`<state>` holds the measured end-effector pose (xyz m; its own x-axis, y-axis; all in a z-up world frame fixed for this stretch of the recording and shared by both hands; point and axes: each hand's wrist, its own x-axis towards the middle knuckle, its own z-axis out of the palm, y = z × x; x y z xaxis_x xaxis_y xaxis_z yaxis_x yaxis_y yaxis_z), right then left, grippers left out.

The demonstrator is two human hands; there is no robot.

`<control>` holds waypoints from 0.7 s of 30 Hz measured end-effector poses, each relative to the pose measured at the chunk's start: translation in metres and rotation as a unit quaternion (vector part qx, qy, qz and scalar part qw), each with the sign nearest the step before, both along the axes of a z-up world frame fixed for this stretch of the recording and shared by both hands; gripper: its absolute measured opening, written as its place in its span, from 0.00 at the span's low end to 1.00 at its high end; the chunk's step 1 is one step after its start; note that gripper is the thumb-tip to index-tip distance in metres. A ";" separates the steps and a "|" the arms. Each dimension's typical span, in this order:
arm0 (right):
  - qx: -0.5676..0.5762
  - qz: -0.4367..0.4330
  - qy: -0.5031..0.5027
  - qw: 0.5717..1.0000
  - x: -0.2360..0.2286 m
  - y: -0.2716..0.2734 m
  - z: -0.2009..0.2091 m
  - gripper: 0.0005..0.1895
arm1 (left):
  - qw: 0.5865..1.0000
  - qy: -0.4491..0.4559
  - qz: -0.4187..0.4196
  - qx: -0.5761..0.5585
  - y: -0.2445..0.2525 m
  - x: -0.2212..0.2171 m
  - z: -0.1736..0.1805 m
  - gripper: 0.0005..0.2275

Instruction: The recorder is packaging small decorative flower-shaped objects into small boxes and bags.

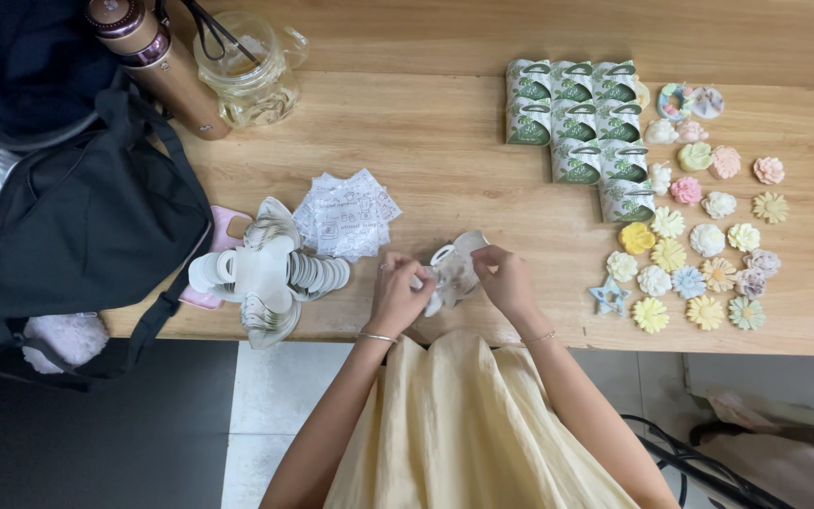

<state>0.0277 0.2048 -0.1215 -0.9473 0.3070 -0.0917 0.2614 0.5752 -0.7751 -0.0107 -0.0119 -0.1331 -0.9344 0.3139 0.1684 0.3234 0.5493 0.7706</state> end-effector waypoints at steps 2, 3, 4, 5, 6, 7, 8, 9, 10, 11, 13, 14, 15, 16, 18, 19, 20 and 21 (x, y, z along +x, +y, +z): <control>0.011 0.036 0.013 0.999 -0.005 0.002 -0.026 0.12 | 0.999 0.005 -0.039 0.009 -0.001 0.001 0.004 0.12; 0.023 0.072 0.024 0.997 -0.006 0.003 -0.039 0.17 | 0.997 0.008 -0.079 0.019 -0.001 0.003 0.006 0.20; 0.023 0.071 0.024 0.997 -0.006 0.000 -0.036 0.17 | 0.997 0.008 -0.079 0.019 -0.001 0.004 0.006 0.20; 0.005 0.081 -0.047 0.996 -0.008 -0.002 -0.033 0.26 | 0.995 -0.026 -0.092 0.015 -0.001 0.004 0.007 0.29; -0.014 0.091 -0.119 0.989 -0.009 -0.004 -0.030 0.34 | 0.993 -0.060 -0.105 0.011 -0.001 0.004 0.008 0.38; -0.014 0.091 -0.119 0.989 -0.010 -0.005 -0.038 0.34 | 0.993 -0.060 -0.105 0.011 -0.001 0.004 0.005 0.38; 0.044 0.092 -0.088 0.991 -0.010 -0.006 -0.046 0.40 | 0.991 -0.089 -0.100 -0.006 -0.002 0.005 0.002 0.41; 0.102 0.093 -0.055 0.989 -0.011 -0.007 -0.054 0.46 | 0.988 -0.117 -0.095 -0.022 -0.002 0.005 0.000 0.45; 0.102 0.093 -0.055 0.989 -0.014 -0.010 -0.051 0.46 | 0.988 -0.117 -0.094 -0.022 -0.003 0.004 -0.003 0.45; 0.142 0.088 -0.088 0.982 -0.015 -0.012 -0.049 0.48 | 0.986 -0.135 -0.096 -0.015 -0.003 0.004 -0.005 0.46; 0.182 0.083 -0.120 0.972 -0.017 -0.017 -0.041 0.50 | 0.983 -0.154 -0.098 -0.008 -0.003 0.004 -0.010 0.47; 0.166 0.071 -0.148 0.972 -0.018 -0.019 -0.035 0.47 | 0.983 -0.150 -0.102 -0.009 -0.004 0.004 -0.011 0.47; 0.150 0.059 -0.175 0.971 -0.019 -0.021 -0.030 0.43 | 0.984 -0.146 -0.106 -0.010 -0.003 0.004 -0.013 0.47; 0.150 0.059 -0.175 0.971 -0.017 -0.016 -0.043 0.43 | 0.984 -0.146 -0.106 -0.010 -0.004 0.004 -0.013 0.47; 0.103 0.070 -0.143 0.982 -0.018 -0.006 -0.070 0.35 | 0.983 -0.152 -0.102 -0.030 -0.003 0.003 -0.013 0.47; 0.103 0.070 -0.142 0.982 -0.016 -0.006 -0.065 0.35 | 0.983 -0.151 -0.101 -0.030 -0.005 0.002 -0.021 0.47; 0.061 0.044 -0.107 0.991 -0.015 -0.006 -0.061 0.30 | 0.989 -0.103 -0.101 -0.025 -0.006 0.001 -0.029 0.46; 0.019 0.017 -0.073 0.997 -0.011 -0.005 -0.056 0.26 | 0.993 -0.057 -0.101 -0.020 -0.006 0.002 -0.038 0.46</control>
